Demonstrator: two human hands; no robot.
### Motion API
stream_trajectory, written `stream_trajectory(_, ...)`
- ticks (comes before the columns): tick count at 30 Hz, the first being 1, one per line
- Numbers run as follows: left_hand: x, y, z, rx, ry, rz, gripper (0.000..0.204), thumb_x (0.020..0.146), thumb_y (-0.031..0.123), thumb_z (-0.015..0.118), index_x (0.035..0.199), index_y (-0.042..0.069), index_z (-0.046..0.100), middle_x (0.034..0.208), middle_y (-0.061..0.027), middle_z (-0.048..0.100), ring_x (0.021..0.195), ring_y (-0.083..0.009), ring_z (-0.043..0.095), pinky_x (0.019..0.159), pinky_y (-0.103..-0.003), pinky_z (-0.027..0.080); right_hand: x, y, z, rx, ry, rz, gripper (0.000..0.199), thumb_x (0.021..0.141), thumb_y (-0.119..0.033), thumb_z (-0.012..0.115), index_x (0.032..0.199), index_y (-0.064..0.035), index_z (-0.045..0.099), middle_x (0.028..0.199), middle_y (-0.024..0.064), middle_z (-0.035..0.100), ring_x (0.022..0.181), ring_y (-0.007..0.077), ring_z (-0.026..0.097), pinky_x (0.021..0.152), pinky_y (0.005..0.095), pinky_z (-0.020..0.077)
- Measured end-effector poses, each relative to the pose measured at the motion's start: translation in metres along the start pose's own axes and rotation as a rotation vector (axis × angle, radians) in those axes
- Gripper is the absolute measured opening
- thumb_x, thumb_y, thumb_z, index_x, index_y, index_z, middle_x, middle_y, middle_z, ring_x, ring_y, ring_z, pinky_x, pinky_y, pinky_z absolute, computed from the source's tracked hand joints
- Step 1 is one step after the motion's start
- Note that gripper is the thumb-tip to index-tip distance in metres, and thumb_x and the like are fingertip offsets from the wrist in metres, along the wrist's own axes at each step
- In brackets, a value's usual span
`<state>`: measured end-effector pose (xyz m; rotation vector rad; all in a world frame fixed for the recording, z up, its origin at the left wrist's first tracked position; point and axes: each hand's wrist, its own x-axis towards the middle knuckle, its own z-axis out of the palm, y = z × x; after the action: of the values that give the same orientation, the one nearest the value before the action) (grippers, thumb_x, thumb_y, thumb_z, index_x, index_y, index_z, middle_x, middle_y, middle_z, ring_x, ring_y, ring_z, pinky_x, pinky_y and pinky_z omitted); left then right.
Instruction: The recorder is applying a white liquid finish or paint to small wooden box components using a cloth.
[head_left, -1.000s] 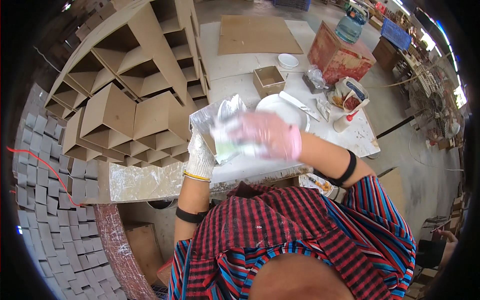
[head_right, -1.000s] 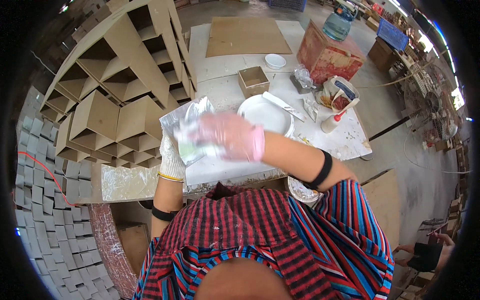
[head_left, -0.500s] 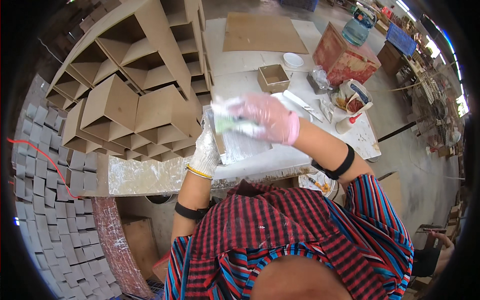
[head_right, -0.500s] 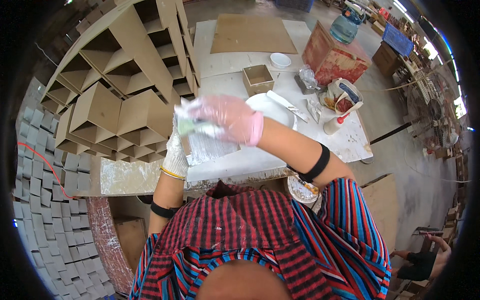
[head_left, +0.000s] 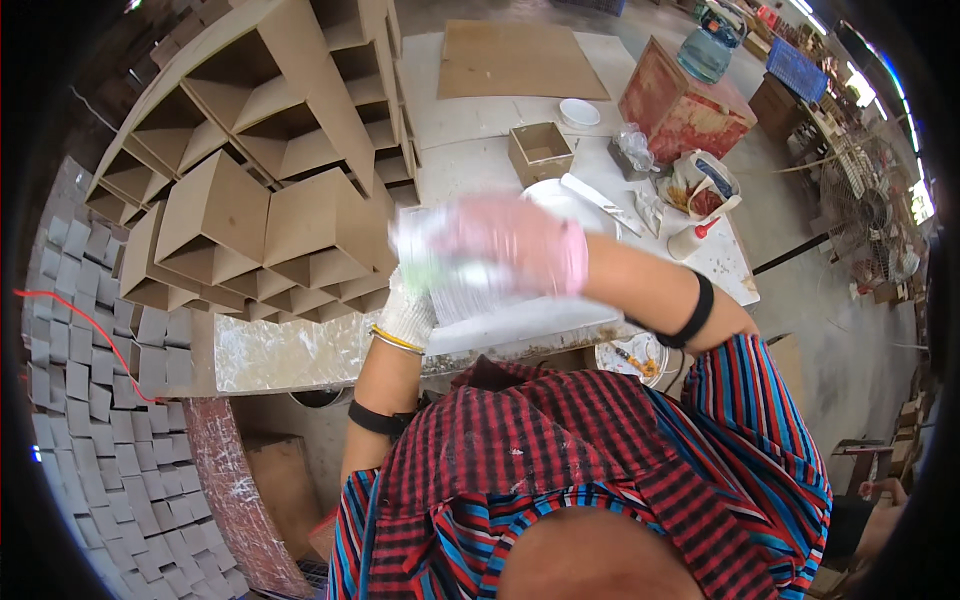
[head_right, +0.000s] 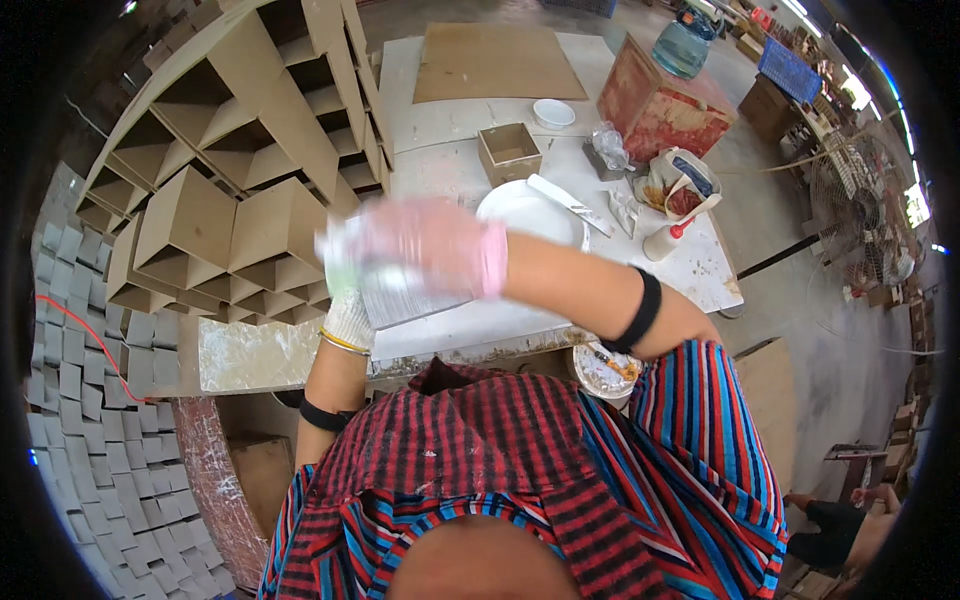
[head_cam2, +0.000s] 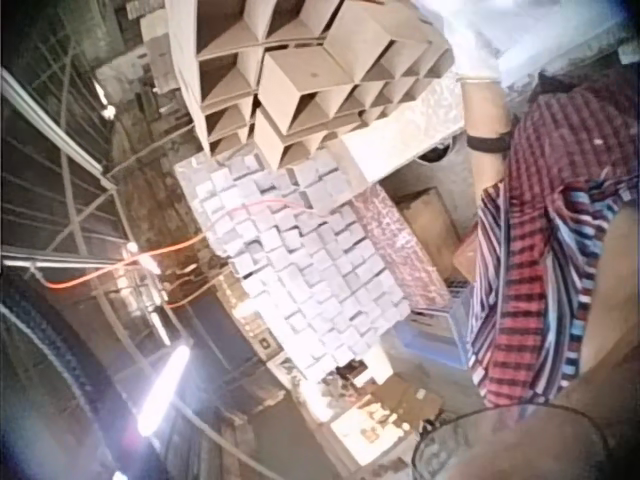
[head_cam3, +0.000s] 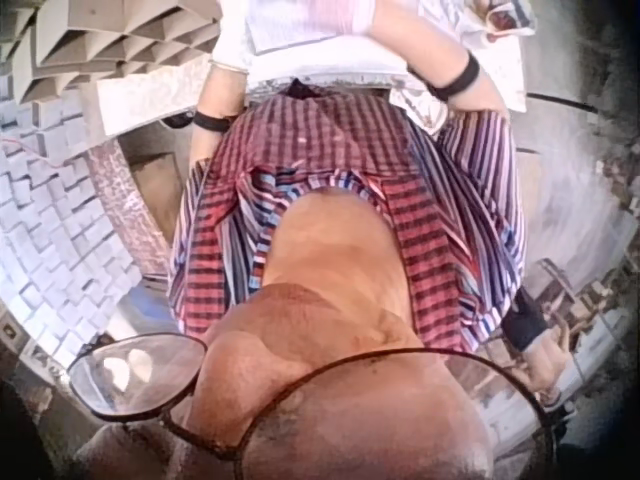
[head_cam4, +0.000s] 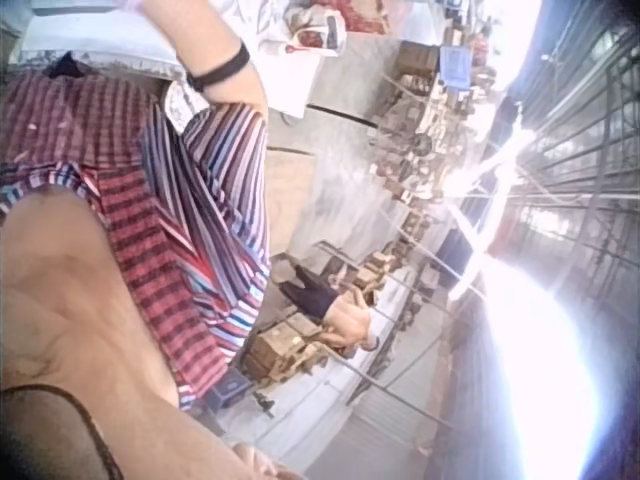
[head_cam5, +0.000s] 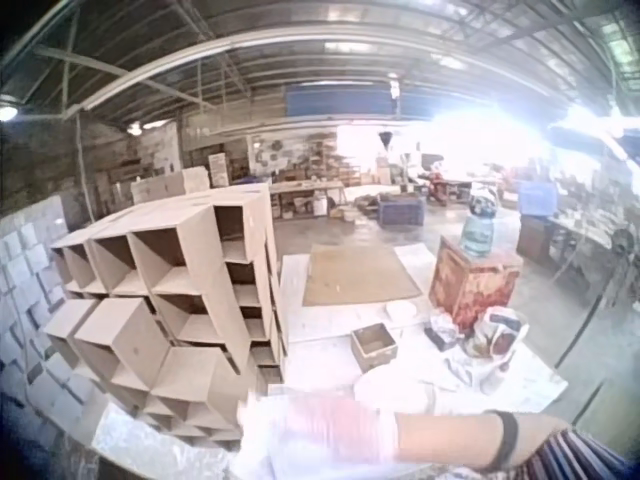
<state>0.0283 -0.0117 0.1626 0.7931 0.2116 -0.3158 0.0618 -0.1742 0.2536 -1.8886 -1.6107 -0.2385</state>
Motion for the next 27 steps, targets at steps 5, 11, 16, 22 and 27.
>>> stream_trajectory(5,0.018,-0.006,0.002,0.018,-0.050,-0.059,0.052,0.093,0.047,0.043,0.127,0.008,0.047,0.119,-0.0085,0.056,0.102,-0.0224,0.058,0.087,-0.035,0.049,-0.013,0.012,0.012,-0.096,0.122,-0.043,0.038,0.086,-0.017,0.056,0.124,-0.0209,0.051,0.115,0.0077,0.058,0.103,0.0259,0.056,0.091,0.0376,0.0445)
stream_trajectory(11,-0.003,0.004,0.023,-0.077,0.079,-0.031,0.054,0.094,0.048,0.038,0.129,0.008,0.045,0.121,-0.0105,0.055,0.107,-0.0246,0.056,0.090,-0.036,0.048,0.001,0.074,-0.035,-0.059,0.331,0.198,0.044,0.081,-0.010,0.061,0.124,-0.0093,0.052,0.116,0.0111,0.057,0.102,0.0274,0.056,0.090,0.0344,0.0449)
stream_trajectory(16,0.018,0.000,-0.055,0.699,-0.128,0.358,0.055,0.092,0.052,0.038,0.126,0.009,0.048,0.121,-0.0107,0.054,0.110,-0.0263,0.054,0.092,-0.038,0.046,-0.014,-0.005,-0.014,-0.079,-0.081,0.049,0.036,0.084,-0.018,0.062,0.119,-0.0146,0.054,0.108,0.0085,0.060,0.099,0.0249,0.058,0.087,0.0333,0.0465)
stream_trajectory(22,-0.009,0.003,-0.002,-0.091,0.097,-0.049,0.063,0.092,0.057,0.034,0.129,0.008,0.045,0.126,-0.0111,0.051,0.107,-0.0278,0.055,0.091,-0.039,0.047,-0.009,0.067,-0.001,0.198,0.232,0.105,0.042,0.083,-0.014,0.060,0.124,-0.0134,0.052,0.114,0.0092,0.058,0.101,0.0277,0.057,0.088,0.0357,0.0457)
stream_trajectory(27,-0.005,0.003,0.011,-0.099,-0.009,-0.008,0.063,0.091,0.058,0.035,0.128,0.008,0.046,0.125,-0.0113,0.052,0.106,-0.0288,0.055,0.091,-0.041,0.047,-0.026,0.062,-0.039,0.354,0.340,0.257,0.042,0.085,-0.012,0.059,0.126,-0.0088,0.050,0.115,0.0108,0.057,0.104,0.0244,0.057,0.091,0.0330,0.0440)
